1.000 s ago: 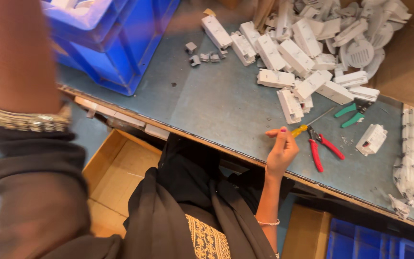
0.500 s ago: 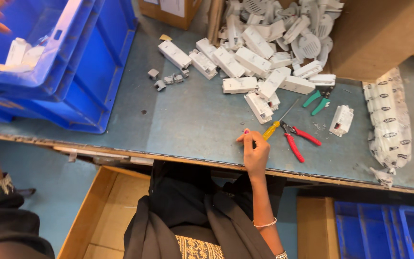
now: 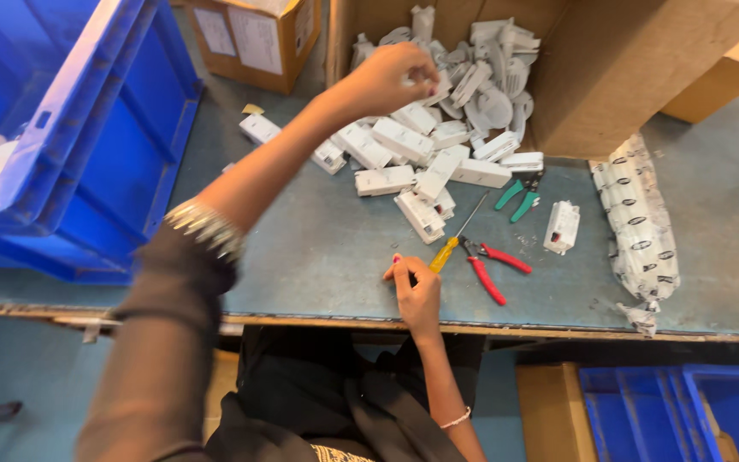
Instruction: The person assembles white plastic electrical components on a workbench. They use a screwdriver to tighten screws, attach small parts, and place finished units into a blue bin. Tools and parts are visible on the table throughout.
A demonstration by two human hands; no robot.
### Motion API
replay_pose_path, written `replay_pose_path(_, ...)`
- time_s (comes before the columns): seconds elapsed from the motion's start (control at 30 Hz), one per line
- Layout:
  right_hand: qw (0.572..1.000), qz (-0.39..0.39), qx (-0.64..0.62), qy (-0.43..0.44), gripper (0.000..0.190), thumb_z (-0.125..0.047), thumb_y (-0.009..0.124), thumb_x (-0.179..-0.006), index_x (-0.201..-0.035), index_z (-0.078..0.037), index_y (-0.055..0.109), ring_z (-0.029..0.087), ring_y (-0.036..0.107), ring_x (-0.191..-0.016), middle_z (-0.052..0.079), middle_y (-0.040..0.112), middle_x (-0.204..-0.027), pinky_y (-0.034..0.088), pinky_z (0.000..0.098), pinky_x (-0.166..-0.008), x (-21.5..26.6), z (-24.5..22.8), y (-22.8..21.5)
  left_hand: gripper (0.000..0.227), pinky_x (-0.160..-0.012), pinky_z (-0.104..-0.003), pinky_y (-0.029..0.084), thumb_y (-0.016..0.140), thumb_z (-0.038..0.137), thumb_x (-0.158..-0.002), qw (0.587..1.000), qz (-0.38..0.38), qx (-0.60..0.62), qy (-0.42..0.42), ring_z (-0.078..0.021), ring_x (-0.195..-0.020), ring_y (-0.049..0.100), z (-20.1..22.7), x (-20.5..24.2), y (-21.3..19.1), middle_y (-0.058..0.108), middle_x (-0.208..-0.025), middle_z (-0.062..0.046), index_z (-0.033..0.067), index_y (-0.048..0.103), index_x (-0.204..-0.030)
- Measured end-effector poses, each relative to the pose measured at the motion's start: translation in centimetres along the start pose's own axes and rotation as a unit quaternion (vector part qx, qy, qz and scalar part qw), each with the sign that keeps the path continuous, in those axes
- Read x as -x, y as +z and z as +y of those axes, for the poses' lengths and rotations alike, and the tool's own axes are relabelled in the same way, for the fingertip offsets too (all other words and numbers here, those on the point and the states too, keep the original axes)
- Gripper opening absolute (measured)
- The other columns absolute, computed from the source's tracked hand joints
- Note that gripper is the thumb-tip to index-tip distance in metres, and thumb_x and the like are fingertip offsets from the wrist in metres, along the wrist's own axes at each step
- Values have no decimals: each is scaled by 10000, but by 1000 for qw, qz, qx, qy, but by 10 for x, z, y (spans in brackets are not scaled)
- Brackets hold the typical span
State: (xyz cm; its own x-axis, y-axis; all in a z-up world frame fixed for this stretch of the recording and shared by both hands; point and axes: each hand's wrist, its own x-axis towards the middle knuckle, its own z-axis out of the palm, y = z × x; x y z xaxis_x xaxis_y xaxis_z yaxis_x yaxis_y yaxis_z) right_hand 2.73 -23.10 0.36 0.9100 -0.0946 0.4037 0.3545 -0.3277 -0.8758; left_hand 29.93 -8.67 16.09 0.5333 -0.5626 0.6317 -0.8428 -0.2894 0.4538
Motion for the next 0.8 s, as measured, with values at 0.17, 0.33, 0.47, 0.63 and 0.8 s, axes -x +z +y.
replay_pose_path(0.17, 999, 2, -39, 4, 279, -89, 572, -981, -742, 31, 652, 119, 509, -629, 80, 595, -682, 492, 286, -734, 0, 8, -3, 313, -843, -449, 527, 790, 85, -714, 992, 62, -109, -19, -394, -960, 672, -136, -102, 112, 719, -992, -220, 52, 761, -1024)
replay_pose_path(0.33, 997, 11, -64, 44, 285, -90, 573, -968, -722, 30, 651, 121, 501, -604, 82, 571, -649, 506, 283, -752, -1, 9, -6, 286, -904, -449, 543, 705, 87, -791, 949, -88, -254, -166, -400, -1058, 675, -168, -153, 153, 705, -1123, -225, 68, 750, -1072)
replay_pose_path(0.47, 995, 23, -88, 28, 314, -113, 584, -989, -715, 27, 646, 128, 523, -605, 79, 583, -649, 530, 283, -800, -3, 5, -7, 216, -911, -470, 544, 698, 177, -854, 939, 17, -161, -303, -400, -1081, 668, -163, -153, 159, 679, -1157, -227, 59, 768, -1021)
replay_pose_path(0.63, 994, 23, -87, 68, 344, -148, 589, -986, -703, 29, 670, 137, 546, -617, 81, 610, -634, 437, 299, -623, -4, -2, -10, 186, -878, -489, 563, 643, 59, -898, 941, 5, -256, -223, -417, -1088, 672, -158, -147, 155, 686, -1175, -222, 53, 751, -1049)
replay_pose_path(0.8, 993, 15, -104, 61, 343, -150, 587, -985, -703, 25, 671, 128, 579, -619, 72, 631, -652, 455, 286, -610, -4, -5, -12, 162, -815, -478, 559, 642, 44, -841, 944, 186, -183, -205, -418, -1004, 680, -169, -161, 138, 697, -1064, -221, 31, 689, -995)
